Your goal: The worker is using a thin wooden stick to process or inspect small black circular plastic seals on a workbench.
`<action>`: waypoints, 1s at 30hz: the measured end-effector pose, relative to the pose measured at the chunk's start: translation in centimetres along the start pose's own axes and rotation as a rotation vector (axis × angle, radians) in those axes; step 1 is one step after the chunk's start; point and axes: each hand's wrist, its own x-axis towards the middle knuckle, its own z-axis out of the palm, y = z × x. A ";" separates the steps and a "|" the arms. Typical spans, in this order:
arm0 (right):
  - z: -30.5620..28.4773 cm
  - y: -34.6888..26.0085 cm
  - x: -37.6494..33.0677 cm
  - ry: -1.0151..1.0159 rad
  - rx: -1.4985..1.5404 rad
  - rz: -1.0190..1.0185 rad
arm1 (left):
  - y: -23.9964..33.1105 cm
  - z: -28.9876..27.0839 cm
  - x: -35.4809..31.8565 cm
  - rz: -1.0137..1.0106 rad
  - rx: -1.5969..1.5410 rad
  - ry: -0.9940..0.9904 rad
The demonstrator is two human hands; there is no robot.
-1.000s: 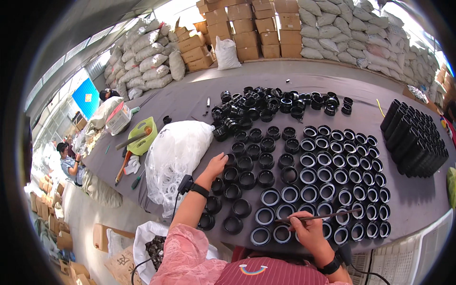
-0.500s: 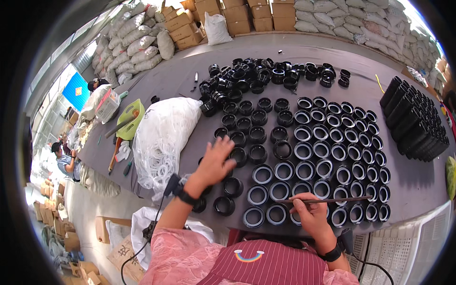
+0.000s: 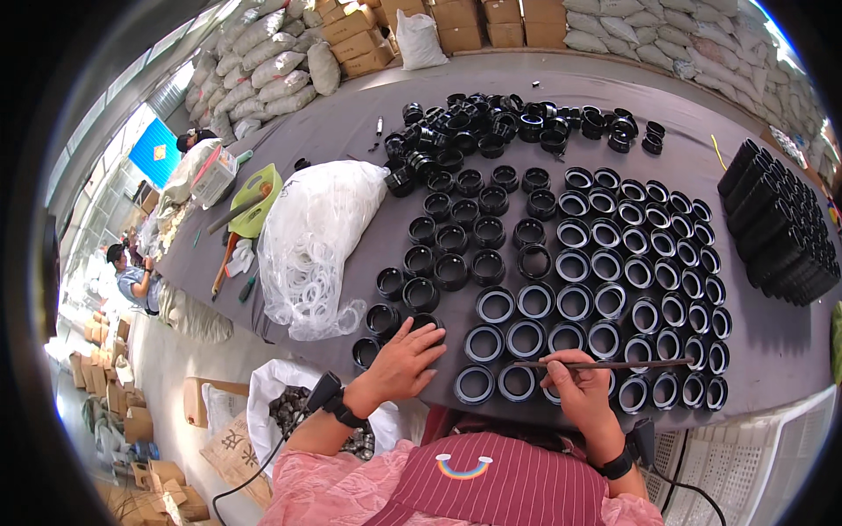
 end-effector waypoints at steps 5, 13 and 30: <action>0.3 0.1 0.0 0.002 0.005 -0.026 | -1.0 -0.2 2.2 -0.277 0.077 0.315; 0.1 -0.3 -0.3 0.010 0.019 -0.016 | -1.9 0.3 4.0 -0.322 0.079 0.229; 0.4 -1.0 -0.5 0.045 -0.006 -0.004 | -4.2 -0.7 11.2 -0.105 0.346 0.000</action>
